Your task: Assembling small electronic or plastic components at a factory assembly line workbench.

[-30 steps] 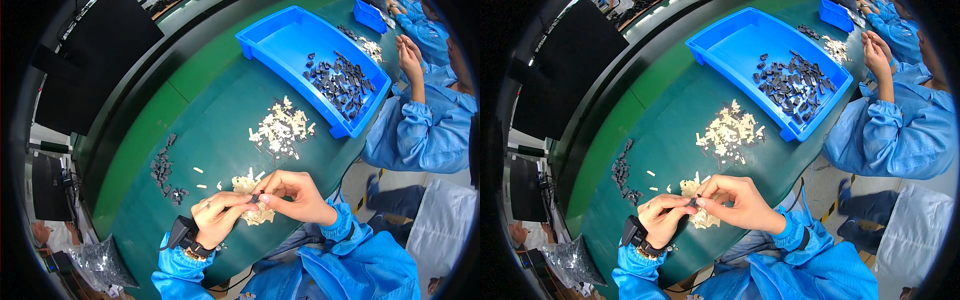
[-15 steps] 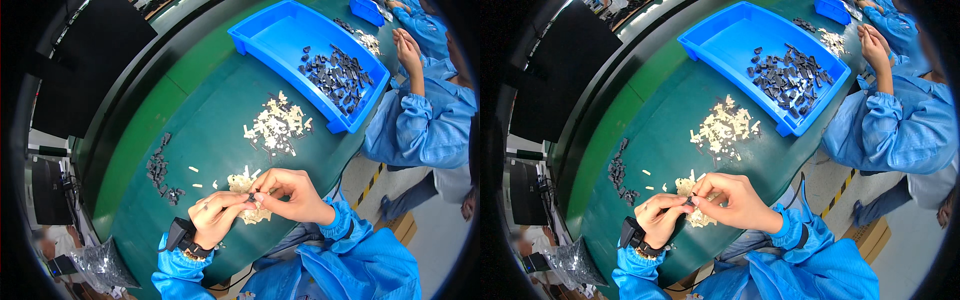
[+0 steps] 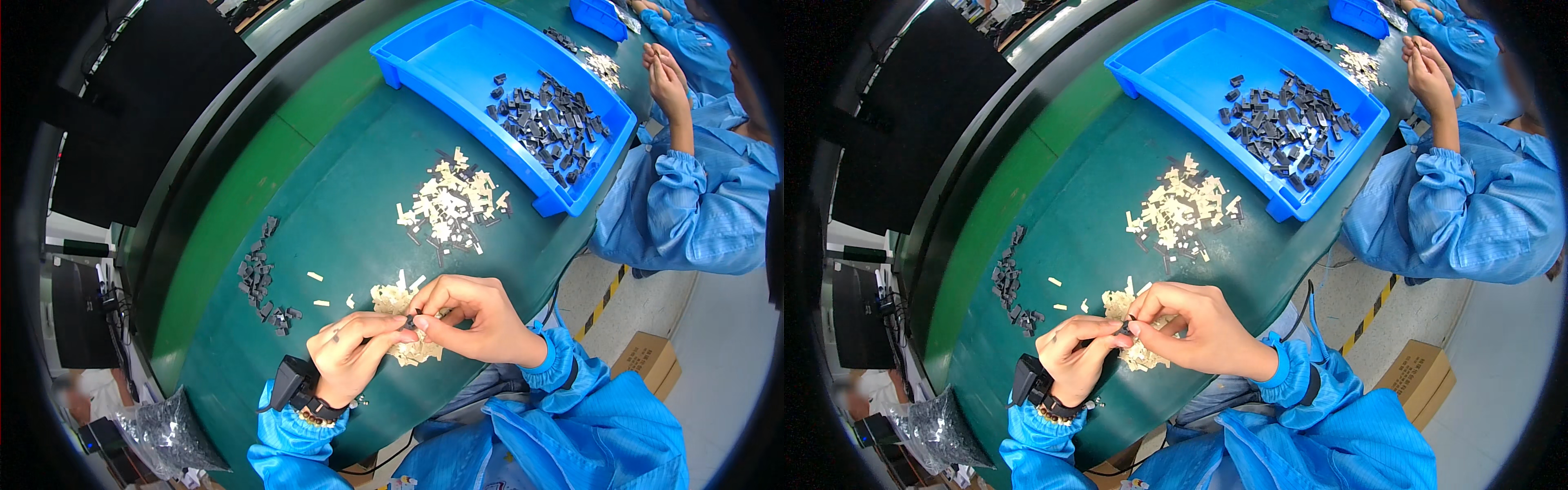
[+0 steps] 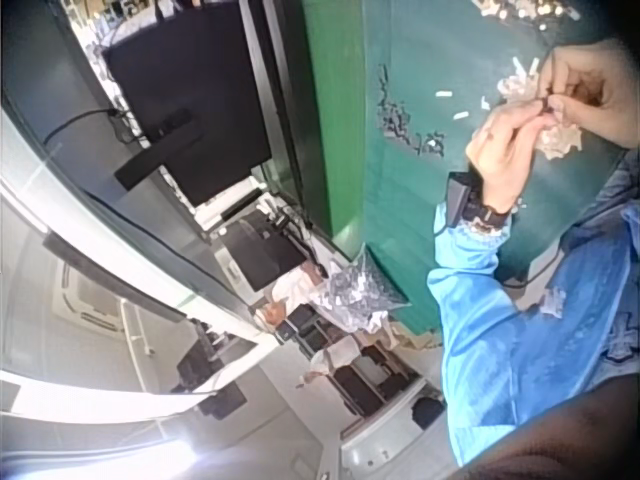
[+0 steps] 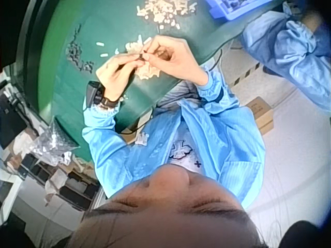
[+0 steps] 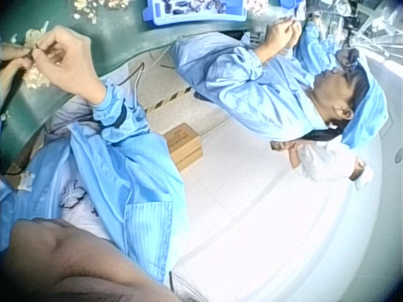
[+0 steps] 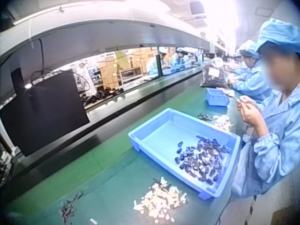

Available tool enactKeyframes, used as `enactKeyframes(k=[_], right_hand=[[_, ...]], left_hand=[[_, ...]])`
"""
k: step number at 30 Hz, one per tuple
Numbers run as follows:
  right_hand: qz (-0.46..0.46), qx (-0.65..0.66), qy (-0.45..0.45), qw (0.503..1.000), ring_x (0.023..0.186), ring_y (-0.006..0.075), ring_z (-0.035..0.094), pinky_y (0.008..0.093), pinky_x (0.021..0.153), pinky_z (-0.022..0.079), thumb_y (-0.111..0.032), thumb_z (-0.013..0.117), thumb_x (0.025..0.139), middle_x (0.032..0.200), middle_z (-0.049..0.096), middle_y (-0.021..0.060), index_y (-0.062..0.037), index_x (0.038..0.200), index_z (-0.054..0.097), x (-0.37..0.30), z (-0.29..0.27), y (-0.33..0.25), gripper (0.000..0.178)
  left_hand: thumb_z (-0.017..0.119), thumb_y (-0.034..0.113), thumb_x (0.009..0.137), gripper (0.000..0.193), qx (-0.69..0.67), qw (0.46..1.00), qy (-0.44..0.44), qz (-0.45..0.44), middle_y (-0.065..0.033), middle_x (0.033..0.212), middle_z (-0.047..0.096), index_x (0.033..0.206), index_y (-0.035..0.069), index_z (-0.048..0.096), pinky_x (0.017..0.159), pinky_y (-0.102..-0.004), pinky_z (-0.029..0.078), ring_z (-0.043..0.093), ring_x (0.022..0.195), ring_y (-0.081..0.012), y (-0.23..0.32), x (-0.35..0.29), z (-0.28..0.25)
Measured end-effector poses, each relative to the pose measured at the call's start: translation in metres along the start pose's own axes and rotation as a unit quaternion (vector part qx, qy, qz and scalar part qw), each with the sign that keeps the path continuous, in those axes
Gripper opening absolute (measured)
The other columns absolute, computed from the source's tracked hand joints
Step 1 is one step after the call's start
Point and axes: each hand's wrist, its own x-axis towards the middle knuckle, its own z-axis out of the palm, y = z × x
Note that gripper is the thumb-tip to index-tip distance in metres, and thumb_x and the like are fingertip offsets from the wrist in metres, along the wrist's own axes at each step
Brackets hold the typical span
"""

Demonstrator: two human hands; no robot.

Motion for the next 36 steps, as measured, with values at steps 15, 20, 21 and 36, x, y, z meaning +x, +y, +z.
enactKeyframes(k=[15, 20, 21, 36], right_hand=[[0.006, -0.001, -0.007, 1.000, 0.086, 0.0114, 0.068, 0.0255, 0.067, 0.060, -0.004, 0.066, 0.093, 0.095, 0.069, 0.0071, 0.0020, 0.092, 0.063, 0.002, 0.000, -0.005, 0.007], [0.113, 0.152, -0.093, 0.977, 0.084, 0.0135, 0.070, 0.0274, 0.069, 0.059, -0.009, 0.068, 0.096, 0.095, 0.069, 0.0096, 0.0014, 0.096, 0.060, 0.002, -0.008, -0.006, 0.012], [0.113, 0.152, -0.093, 0.977, 0.084, 0.0135, 0.070, 0.0274, 0.069, 0.059, -0.009, 0.068, 0.096, 0.095, 0.069, 0.0096, 0.0014, 0.096, 0.060, 0.003, -0.009, -0.008, 0.012], [-0.158, -0.048, 0.034, 0.986, 0.076, 0.0107, 0.066, 0.0223, 0.064, 0.055, 0.000, 0.078, 0.084, 0.094, 0.066, 0.0070, -0.0007, 0.095, 0.071, -0.002, -0.003, -0.002, 0.013]], left_hand=[[0.072, -0.010, 0.082, 0.015, -0.038, 0.999, 0.009, -0.003, -0.0158, 0.088, 0.074, 0.094, -0.001, 0.071, 0.070, -0.0306, 0.062, 0.075, 0.079, -0.0236, -0.002, -0.005, -0.003], [0.072, -0.009, 0.083, 0.015, -0.113, 0.993, -0.010, -0.022, -0.0157, 0.089, 0.075, 0.096, -0.001, 0.072, 0.071, -0.0312, 0.063, 0.075, 0.081, -0.0237, 0.001, -0.005, -0.003], [0.072, -0.010, 0.083, 0.015, -0.148, 0.988, -0.012, -0.028, -0.0163, 0.089, 0.075, 0.095, -0.002, 0.072, 0.070, -0.0315, 0.063, 0.075, 0.079, -0.0240, -0.001, -0.006, -0.002], [0.066, -0.013, 0.088, 0.011, -0.480, 0.862, 0.034, -0.158, -0.0193, 0.076, 0.071, 0.096, -0.005, 0.065, 0.057, -0.0303, 0.058, 0.072, 0.066, -0.0240, -0.016, -0.014, 0.013]])
